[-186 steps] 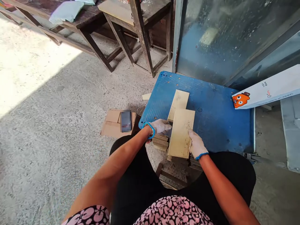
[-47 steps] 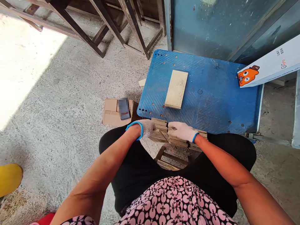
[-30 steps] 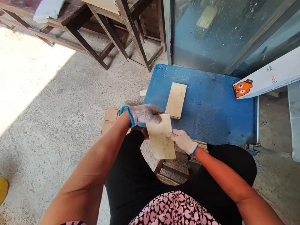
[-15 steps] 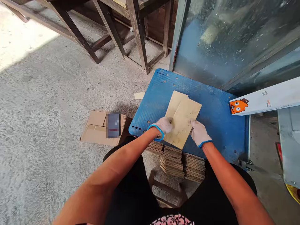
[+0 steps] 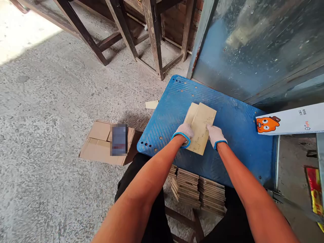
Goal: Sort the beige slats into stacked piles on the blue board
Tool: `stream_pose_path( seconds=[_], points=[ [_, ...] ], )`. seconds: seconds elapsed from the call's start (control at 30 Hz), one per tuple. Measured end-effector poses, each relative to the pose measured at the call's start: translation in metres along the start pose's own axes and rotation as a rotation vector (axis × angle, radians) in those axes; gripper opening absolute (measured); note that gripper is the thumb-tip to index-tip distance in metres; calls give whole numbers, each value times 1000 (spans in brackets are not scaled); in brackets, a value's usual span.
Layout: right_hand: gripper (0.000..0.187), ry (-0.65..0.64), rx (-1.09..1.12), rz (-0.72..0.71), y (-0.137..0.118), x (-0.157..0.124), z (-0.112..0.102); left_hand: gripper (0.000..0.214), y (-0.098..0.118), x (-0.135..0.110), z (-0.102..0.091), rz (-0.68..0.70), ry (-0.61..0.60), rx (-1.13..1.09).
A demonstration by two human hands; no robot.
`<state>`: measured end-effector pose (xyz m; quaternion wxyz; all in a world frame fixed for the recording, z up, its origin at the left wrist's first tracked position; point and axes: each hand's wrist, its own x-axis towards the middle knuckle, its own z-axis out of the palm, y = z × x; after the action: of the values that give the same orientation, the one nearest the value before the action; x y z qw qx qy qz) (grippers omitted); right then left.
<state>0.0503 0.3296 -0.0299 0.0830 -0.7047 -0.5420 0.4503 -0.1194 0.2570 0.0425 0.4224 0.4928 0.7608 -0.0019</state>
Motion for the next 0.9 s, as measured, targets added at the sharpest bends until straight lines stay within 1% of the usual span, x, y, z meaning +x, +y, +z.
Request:
stream_pose_path(
  seconds=[0.17,0.23,0.37,0.43,0.53,0.67,0.8,0.9],
  points=[
    [53,-46,-71,26,-16,8,6,40,-7,8,-1,-6,68,3],
    [52,-56,-171,18,-24,7,5,41,-8,11,1,-31,66,-4],
    [52,-18,-449,-52,-40,0,-1,41,-9,15,5,-58,64,-10],
    [53,-6,-519,-80,-47,-4,-1,39,-9,16,6,-60,76,-17],
    [57,-13,-573,-79,-55,-9,0,40,-11,18,7,-62,100,-32],
    [59,-41,-628,-63,-59,-9,1,45,-15,20,9,-108,147,-17],
    [59,-54,-680,-89,-58,-8,2,47,-14,15,8,-119,131,25],
    [60,-52,-755,-108,-57,-9,3,45,-11,10,2,-145,135,17]
  ],
)
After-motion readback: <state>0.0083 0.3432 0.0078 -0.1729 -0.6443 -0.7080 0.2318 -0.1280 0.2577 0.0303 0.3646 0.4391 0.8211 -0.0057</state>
